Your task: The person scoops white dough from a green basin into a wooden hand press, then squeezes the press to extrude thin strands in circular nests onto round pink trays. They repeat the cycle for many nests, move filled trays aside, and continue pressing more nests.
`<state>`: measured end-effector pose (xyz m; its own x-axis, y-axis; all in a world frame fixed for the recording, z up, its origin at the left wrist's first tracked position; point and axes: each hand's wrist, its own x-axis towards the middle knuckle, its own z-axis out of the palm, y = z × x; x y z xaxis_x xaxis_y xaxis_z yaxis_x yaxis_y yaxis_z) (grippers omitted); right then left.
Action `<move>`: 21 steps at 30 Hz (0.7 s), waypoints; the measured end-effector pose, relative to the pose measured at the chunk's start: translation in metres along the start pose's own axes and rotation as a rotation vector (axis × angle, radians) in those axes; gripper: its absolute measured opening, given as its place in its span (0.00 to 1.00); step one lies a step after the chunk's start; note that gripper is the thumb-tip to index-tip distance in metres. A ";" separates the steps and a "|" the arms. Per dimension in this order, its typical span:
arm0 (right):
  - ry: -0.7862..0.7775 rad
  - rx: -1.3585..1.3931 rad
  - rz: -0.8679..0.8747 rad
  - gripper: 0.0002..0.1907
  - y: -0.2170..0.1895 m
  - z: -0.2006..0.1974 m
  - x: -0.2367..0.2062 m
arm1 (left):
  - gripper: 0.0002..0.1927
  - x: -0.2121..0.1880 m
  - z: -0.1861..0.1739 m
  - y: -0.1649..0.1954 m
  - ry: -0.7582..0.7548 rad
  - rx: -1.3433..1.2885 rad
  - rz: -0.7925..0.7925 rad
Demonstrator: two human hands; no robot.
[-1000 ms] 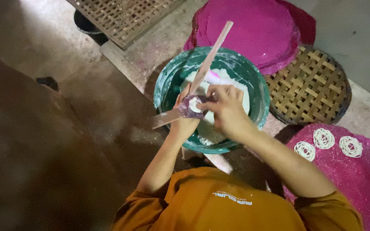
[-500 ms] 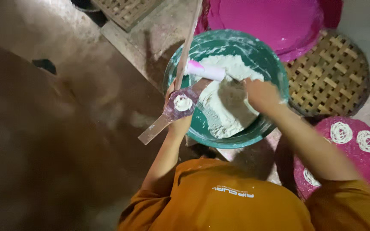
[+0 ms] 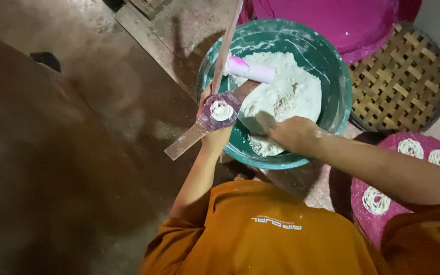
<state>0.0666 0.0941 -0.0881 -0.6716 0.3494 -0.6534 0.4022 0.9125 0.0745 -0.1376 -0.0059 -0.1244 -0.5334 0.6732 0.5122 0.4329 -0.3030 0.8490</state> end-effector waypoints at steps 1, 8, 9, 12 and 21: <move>0.000 0.033 0.001 0.12 0.005 0.006 -0.009 | 0.29 -0.001 0.001 0.000 0.004 0.010 0.017; 0.190 0.575 -0.184 0.23 0.037 0.020 -0.070 | 0.28 0.001 0.003 0.000 0.005 0.052 0.041; 0.227 0.623 -0.238 0.22 0.040 0.018 -0.078 | 0.27 0.002 0.003 0.001 0.011 0.045 0.059; 0.176 0.712 -0.051 0.15 0.052 0.006 -0.108 | 0.31 0.006 0.003 0.008 -0.036 0.040 0.045; 0.233 0.573 0.210 0.20 0.056 -0.090 -0.160 | 0.30 0.008 0.027 0.050 -0.543 0.424 0.312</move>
<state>0.1403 0.1083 0.0887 -0.6338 0.6039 -0.4834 0.7644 0.5843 -0.2724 -0.1010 0.0026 -0.0811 0.0453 0.8695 0.4918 0.8064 -0.3224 0.4958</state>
